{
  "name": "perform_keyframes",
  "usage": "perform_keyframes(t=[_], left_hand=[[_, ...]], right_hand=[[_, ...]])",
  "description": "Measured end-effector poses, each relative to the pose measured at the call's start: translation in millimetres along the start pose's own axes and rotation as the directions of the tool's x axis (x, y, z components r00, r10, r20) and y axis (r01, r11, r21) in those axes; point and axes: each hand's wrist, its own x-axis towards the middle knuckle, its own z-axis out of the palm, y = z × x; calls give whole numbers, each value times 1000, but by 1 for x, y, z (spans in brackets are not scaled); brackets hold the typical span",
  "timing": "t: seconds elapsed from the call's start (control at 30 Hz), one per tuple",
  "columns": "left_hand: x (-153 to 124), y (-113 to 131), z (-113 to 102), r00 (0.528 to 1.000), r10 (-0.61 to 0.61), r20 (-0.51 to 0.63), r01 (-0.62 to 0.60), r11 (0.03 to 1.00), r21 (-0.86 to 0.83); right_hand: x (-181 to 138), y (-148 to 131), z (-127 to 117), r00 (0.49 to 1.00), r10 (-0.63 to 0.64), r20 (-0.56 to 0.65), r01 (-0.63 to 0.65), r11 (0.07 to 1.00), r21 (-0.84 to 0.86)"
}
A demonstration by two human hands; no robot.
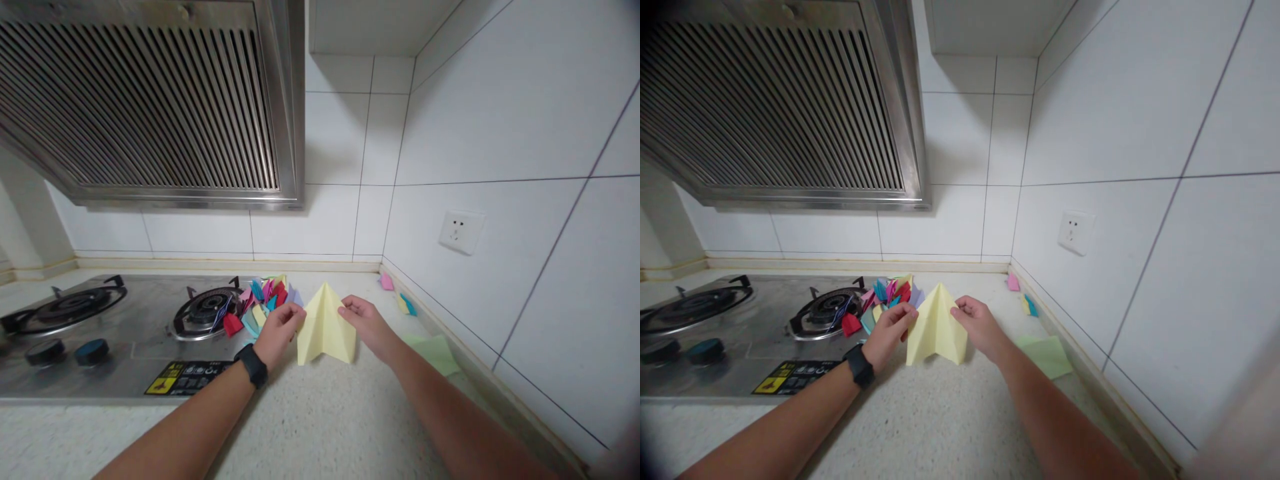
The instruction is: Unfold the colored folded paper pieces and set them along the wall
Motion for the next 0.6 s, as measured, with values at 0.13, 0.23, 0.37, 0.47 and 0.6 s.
perform_keyframes(t=[0.13,0.23,0.37,0.47,0.6], left_hand=[[-2,0,3,998,14,59,-13,1000,-1],[-4,-2,5,995,38,90,-41,998,40],[-4,-7,5,990,42,136,-47,998,35],[-4,-8,6,984,28,175,-23,999,-29],[-7,-3,7,980,16,200,4,995,-99]], right_hand=[[-4,-7,7,998,-14,56,13,1000,23],[-7,-11,11,996,-19,86,19,1000,4],[-9,-13,14,992,-15,126,17,1000,-13],[-10,-13,15,988,-13,154,13,1000,-2],[-11,-16,15,986,-18,167,18,1000,2]])
